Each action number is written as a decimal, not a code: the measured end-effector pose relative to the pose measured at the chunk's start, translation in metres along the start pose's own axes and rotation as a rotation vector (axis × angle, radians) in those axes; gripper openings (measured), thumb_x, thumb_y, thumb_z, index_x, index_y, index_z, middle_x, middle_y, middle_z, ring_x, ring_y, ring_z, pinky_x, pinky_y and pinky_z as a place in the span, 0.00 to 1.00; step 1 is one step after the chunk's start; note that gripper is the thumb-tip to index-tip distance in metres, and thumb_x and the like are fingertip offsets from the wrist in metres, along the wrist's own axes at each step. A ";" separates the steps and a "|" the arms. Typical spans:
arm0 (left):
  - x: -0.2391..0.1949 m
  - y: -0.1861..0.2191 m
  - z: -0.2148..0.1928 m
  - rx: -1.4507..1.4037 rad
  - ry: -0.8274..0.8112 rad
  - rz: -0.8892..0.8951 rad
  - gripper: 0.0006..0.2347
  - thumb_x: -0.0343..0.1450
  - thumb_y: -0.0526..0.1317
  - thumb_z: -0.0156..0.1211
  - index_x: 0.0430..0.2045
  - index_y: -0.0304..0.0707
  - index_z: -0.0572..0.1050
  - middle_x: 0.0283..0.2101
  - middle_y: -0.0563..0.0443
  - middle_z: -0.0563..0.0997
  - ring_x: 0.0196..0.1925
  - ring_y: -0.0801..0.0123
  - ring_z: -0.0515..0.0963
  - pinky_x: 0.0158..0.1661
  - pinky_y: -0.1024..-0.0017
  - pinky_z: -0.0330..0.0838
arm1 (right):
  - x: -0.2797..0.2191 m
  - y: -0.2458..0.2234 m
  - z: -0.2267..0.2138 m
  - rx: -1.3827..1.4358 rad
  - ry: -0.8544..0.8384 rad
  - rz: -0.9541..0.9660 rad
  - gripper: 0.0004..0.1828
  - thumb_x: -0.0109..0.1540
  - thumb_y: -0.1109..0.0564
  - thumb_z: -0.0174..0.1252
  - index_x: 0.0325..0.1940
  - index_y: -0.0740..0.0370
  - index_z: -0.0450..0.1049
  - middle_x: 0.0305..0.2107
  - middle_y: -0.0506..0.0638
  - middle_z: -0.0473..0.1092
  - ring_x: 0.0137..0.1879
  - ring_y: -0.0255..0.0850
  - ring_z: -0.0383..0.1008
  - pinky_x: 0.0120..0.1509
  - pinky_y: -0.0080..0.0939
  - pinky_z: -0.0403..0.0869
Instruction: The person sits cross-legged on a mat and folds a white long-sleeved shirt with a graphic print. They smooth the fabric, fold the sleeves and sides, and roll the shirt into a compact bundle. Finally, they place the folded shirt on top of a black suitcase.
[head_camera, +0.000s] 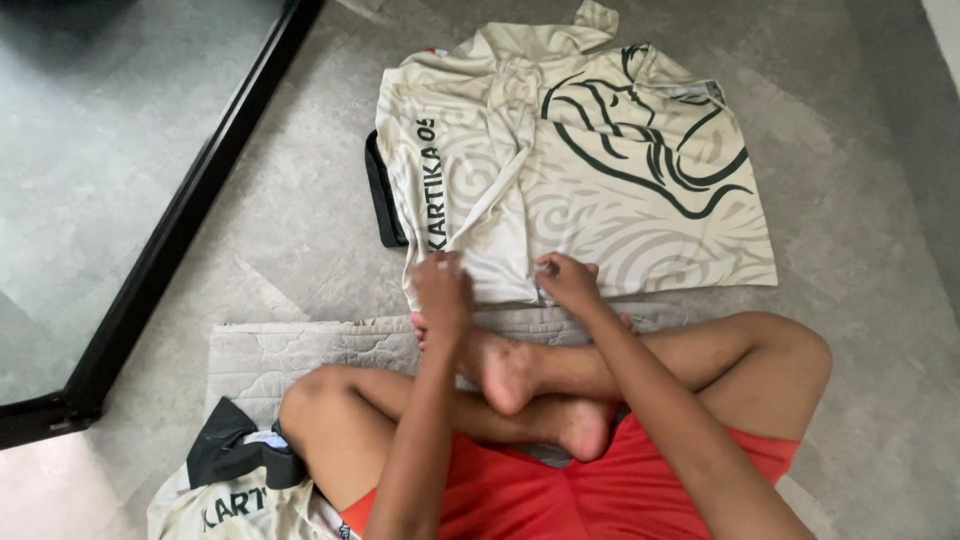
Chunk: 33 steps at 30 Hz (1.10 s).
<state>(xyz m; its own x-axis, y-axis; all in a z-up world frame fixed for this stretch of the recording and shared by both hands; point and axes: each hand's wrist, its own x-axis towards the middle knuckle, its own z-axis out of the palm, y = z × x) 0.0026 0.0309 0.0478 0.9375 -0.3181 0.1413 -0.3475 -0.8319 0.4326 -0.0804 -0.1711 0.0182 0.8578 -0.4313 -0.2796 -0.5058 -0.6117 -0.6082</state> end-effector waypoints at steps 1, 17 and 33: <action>0.002 0.009 0.005 0.003 -0.005 -0.004 0.12 0.62 0.35 0.58 0.39 0.41 0.72 0.43 0.44 0.71 0.46 0.52 0.71 0.48 0.54 0.62 | 0.007 0.006 0.005 0.001 -0.006 0.002 0.16 0.52 0.42 0.54 0.43 0.39 0.73 0.30 0.38 0.73 0.44 0.35 0.72 0.56 0.46 0.55; 0.019 0.076 0.074 0.019 0.005 -0.466 0.24 0.66 0.45 0.49 0.57 0.41 0.57 0.63 0.43 0.55 0.67 0.54 0.50 0.61 0.55 0.46 | 0.098 -0.015 -0.005 0.678 0.115 0.137 0.22 0.53 0.57 0.53 0.51 0.62 0.68 0.32 0.49 0.69 0.31 0.35 0.70 0.33 0.31 0.67; 0.023 0.078 0.089 0.181 0.149 -0.393 0.24 0.65 0.47 0.45 0.58 0.46 0.59 0.63 0.47 0.59 0.66 0.57 0.56 0.59 0.55 0.51 | 0.257 -0.096 -0.056 1.552 0.018 0.458 0.05 0.57 0.52 0.53 0.34 0.51 0.73 0.15 0.38 0.60 0.16 0.30 0.54 0.19 0.28 0.52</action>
<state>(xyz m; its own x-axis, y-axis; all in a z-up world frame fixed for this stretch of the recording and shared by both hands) -0.0049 -0.0813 0.0054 0.9870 0.0956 0.1293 0.0500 -0.9467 0.3183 0.1831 -0.2603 0.0461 0.6618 -0.3940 -0.6378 -0.1212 0.7833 -0.6097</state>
